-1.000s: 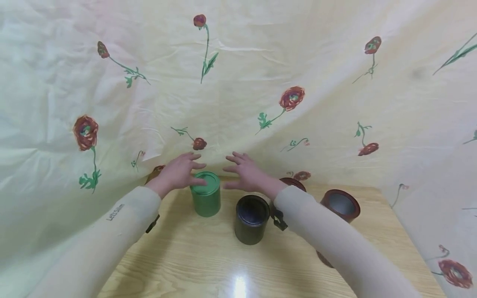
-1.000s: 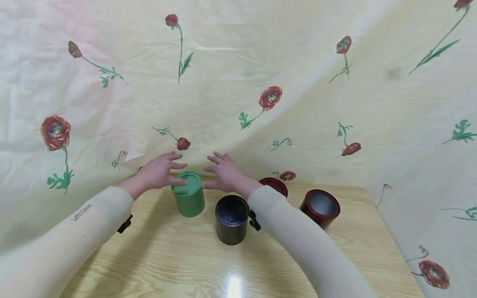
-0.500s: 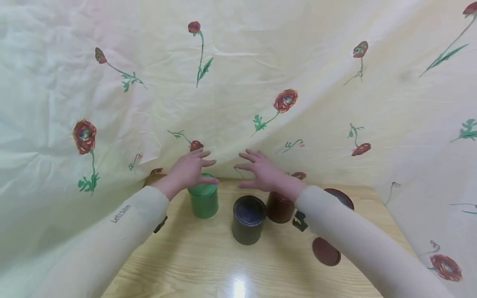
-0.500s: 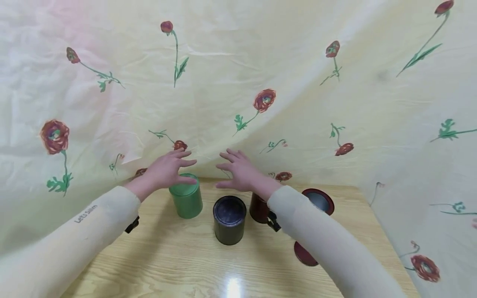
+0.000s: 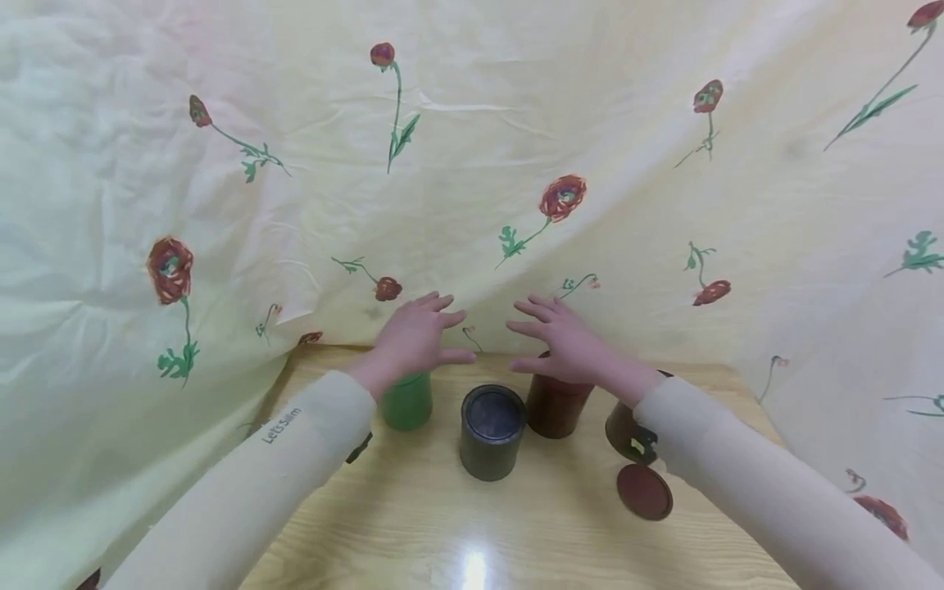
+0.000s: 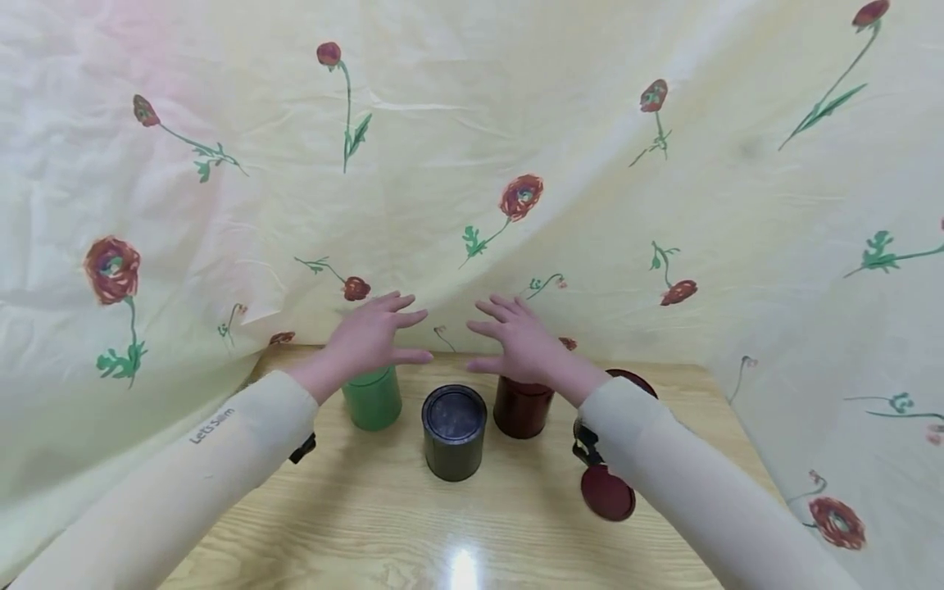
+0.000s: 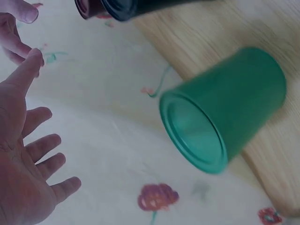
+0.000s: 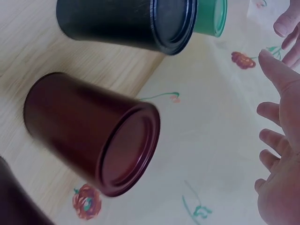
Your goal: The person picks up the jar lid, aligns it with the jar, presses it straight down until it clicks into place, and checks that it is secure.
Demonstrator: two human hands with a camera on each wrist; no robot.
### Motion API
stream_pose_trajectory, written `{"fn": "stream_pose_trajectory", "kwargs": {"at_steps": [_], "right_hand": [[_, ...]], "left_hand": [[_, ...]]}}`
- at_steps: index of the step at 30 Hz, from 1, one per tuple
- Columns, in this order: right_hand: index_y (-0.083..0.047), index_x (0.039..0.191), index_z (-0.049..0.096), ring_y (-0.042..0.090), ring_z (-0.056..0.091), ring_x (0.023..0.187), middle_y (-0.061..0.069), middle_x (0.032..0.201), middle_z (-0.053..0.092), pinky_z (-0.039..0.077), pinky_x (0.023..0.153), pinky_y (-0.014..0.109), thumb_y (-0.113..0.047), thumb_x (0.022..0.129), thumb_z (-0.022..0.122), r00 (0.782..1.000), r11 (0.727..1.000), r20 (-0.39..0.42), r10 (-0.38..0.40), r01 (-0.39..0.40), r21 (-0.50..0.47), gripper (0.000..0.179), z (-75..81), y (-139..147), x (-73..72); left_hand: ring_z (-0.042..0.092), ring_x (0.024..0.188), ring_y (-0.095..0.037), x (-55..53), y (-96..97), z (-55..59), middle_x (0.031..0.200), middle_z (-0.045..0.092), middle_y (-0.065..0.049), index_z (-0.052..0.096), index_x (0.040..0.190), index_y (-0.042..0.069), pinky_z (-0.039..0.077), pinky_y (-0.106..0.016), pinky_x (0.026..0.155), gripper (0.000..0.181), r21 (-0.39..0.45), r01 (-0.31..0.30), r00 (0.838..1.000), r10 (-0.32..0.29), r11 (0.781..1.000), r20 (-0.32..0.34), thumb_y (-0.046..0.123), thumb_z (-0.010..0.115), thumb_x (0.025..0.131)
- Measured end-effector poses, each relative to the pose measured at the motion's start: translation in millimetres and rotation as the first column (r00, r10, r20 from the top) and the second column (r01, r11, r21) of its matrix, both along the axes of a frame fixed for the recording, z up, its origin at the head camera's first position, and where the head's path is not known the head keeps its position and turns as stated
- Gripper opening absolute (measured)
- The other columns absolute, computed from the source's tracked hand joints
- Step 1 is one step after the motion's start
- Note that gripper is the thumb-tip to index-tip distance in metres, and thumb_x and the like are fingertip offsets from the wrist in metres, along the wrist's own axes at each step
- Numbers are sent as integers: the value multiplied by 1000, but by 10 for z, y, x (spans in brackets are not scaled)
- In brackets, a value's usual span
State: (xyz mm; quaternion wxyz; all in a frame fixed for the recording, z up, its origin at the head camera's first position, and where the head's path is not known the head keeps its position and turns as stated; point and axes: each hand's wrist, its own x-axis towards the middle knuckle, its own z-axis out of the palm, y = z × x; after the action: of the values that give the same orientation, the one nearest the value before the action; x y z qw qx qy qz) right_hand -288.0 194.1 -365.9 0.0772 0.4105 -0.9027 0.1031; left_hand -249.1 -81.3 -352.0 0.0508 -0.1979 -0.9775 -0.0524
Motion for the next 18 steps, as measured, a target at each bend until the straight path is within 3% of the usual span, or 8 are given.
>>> {"fn": "stream_pose_trajectory", "kwargs": {"at_steps": [10, 18], "right_hand": [[-2, 144, 67, 51, 36, 153, 27, 161, 48, 18, 126, 72, -36, 94, 83, 1000, 1000, -17, -26, 26, -3, 62, 31, 458, 100], [-3, 143, 67, 51, 32, 155, 27, 161, 48, 15, 126, 73, -37, 92, 85, 998, 997, 40, -58, 60, -58, 64, 88, 788, 170]], "left_hand": [[31, 160, -33, 1, 423, -90, 170, 41, -9, 55, 158, 22, 30, -57, 128, 81, 42, -3, 1000, 2, 999, 12, 67, 72, 93], [34, 158, -31, 8, 758, -111, 169, 43, -8, 53, 160, 24, 32, -55, 127, 83, 12, -7, 1000, 6, 1000, 3, 71, 69, 93]]}}
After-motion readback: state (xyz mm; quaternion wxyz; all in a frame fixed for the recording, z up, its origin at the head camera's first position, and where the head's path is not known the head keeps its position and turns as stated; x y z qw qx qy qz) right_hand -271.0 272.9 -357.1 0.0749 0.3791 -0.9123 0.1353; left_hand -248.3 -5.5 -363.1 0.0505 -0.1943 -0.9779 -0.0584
